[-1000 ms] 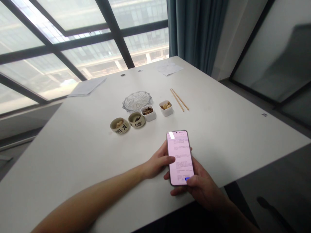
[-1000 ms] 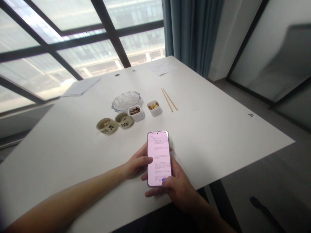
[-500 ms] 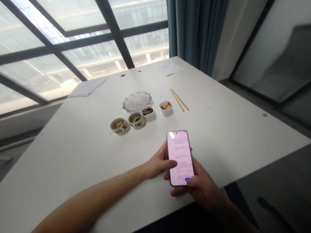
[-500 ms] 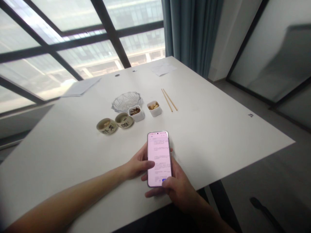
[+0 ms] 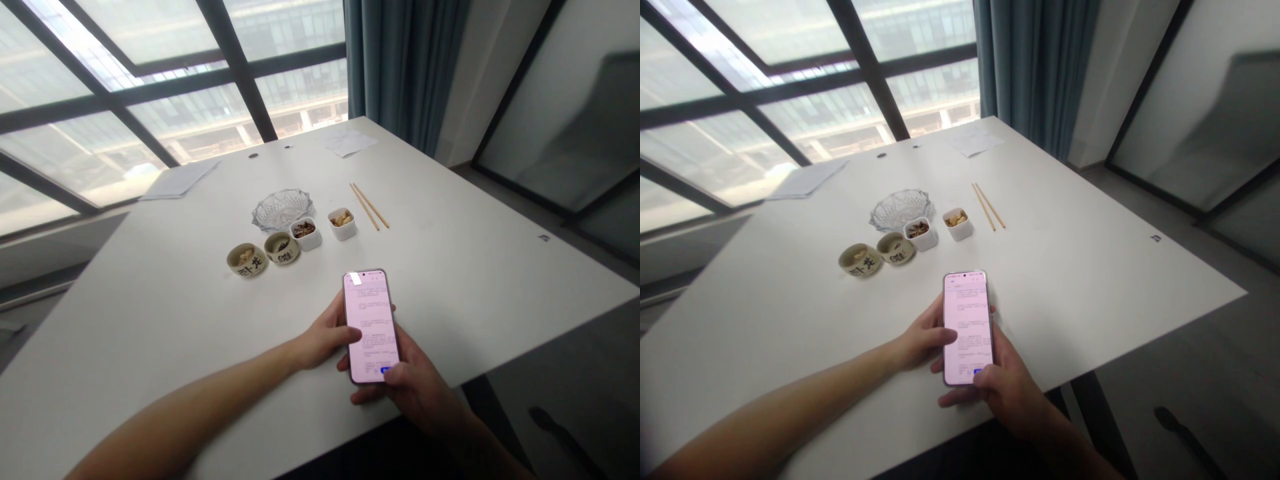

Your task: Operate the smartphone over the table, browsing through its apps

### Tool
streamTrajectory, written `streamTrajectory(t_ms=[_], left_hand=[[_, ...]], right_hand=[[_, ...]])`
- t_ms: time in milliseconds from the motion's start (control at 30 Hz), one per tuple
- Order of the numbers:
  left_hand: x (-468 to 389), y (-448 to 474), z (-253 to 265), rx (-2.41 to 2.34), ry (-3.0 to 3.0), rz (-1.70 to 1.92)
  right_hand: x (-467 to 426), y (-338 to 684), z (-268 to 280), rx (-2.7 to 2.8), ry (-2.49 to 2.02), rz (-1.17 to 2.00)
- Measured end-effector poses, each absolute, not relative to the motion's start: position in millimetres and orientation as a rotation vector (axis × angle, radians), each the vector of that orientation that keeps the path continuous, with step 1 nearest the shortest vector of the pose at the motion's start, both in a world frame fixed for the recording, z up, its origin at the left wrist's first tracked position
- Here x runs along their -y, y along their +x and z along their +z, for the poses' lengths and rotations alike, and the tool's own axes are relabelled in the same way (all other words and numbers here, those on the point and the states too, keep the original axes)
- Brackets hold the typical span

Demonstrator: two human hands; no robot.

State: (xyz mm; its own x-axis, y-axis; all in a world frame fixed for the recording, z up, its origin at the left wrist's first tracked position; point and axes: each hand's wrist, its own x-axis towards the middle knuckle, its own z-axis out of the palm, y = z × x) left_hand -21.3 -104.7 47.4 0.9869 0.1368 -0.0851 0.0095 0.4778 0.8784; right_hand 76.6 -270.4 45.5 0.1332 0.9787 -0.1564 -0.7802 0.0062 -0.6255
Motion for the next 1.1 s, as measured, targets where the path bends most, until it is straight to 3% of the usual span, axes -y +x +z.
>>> streamTrajectory(t_ms=[1100], left_hand=[[104.1, -21.5, 47.7, -0.069, 0.969, 0.062]], right_hand=[[269.8, 77.2, 43.1, 0.393, -0.657, 1.424]])
